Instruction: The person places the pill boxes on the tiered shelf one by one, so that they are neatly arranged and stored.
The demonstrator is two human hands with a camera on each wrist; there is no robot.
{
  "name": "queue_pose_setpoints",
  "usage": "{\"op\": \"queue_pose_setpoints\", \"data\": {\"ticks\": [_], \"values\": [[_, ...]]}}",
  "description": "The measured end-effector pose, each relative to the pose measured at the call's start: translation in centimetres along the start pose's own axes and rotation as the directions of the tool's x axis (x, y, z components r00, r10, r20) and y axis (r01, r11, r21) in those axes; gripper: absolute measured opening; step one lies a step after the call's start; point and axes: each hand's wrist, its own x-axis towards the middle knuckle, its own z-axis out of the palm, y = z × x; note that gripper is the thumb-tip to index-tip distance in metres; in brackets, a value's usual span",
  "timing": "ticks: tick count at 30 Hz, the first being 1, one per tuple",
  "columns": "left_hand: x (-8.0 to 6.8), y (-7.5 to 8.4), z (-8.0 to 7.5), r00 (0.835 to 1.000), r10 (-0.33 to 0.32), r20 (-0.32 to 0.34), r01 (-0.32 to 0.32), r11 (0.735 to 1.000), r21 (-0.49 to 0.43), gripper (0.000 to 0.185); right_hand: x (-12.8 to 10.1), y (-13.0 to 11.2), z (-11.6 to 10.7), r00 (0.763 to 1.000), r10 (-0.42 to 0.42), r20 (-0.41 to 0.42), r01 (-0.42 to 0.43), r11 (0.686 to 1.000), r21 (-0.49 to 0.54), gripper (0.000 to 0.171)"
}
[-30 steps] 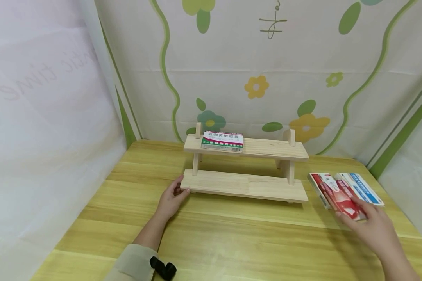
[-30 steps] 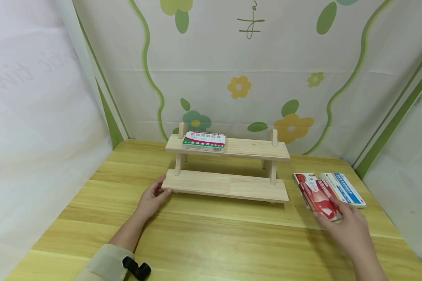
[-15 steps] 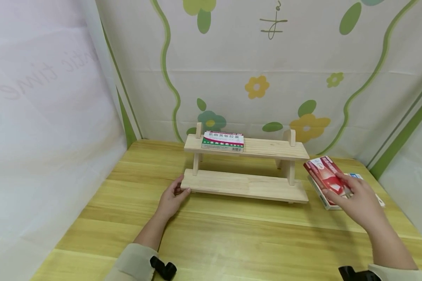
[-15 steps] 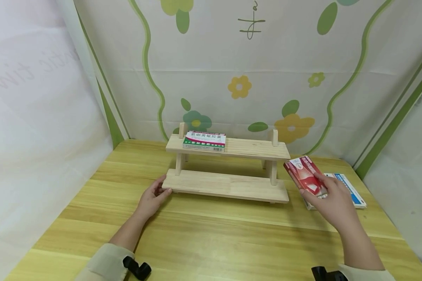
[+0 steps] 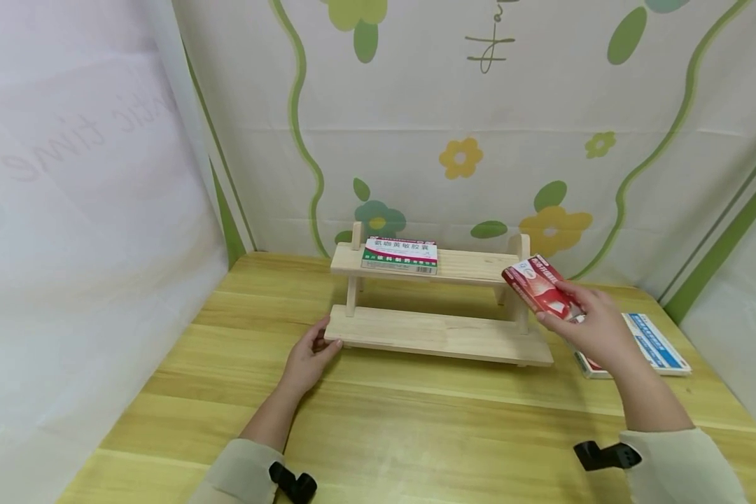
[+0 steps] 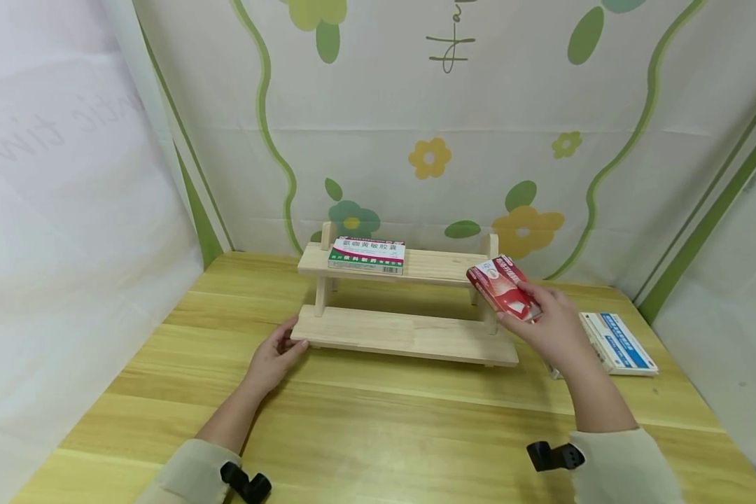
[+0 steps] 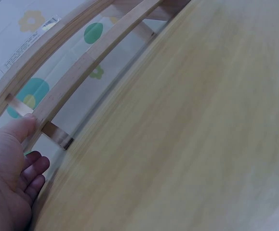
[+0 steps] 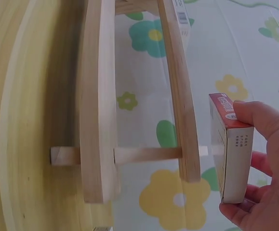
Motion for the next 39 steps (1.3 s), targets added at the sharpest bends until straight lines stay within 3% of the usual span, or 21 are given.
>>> {"op": "queue_pose_setpoints", "data": {"ticks": [10, 23, 32, 39], "values": [[0.1, -0.1, 0.1, 1.0, 0.023, -0.009, -0.022, 1.0, 0.011, 0.058, 2.1, -2.5, 0.9, 0.998, 0.002, 0.069, -0.002, 1.0, -0.007, 0.081], [0.2, 0.1, 0.1, 0.999, 0.029, -0.023, -0.029, 0.999, 0.013, 0.056, 4.7, -5.0, 3.3, 0.995, -0.089, 0.052, 0.089, 0.996, -0.003, 0.075], [0.1, 0.0, 0.1, 1.0, 0.025, -0.01, -0.024, 0.999, 0.022, 0.056, 5.1, -5.4, 3.9, 0.994, -0.046, 0.096, 0.043, 0.999, 0.032, 0.068], [0.1, 0.0, 0.0, 1.0, 0.026, -0.007, -0.026, 1.0, 0.015, 0.058, 5.1, -4.9, 3.9, 0.996, -0.075, 0.057, 0.077, 0.997, -0.029, 0.072]]}}
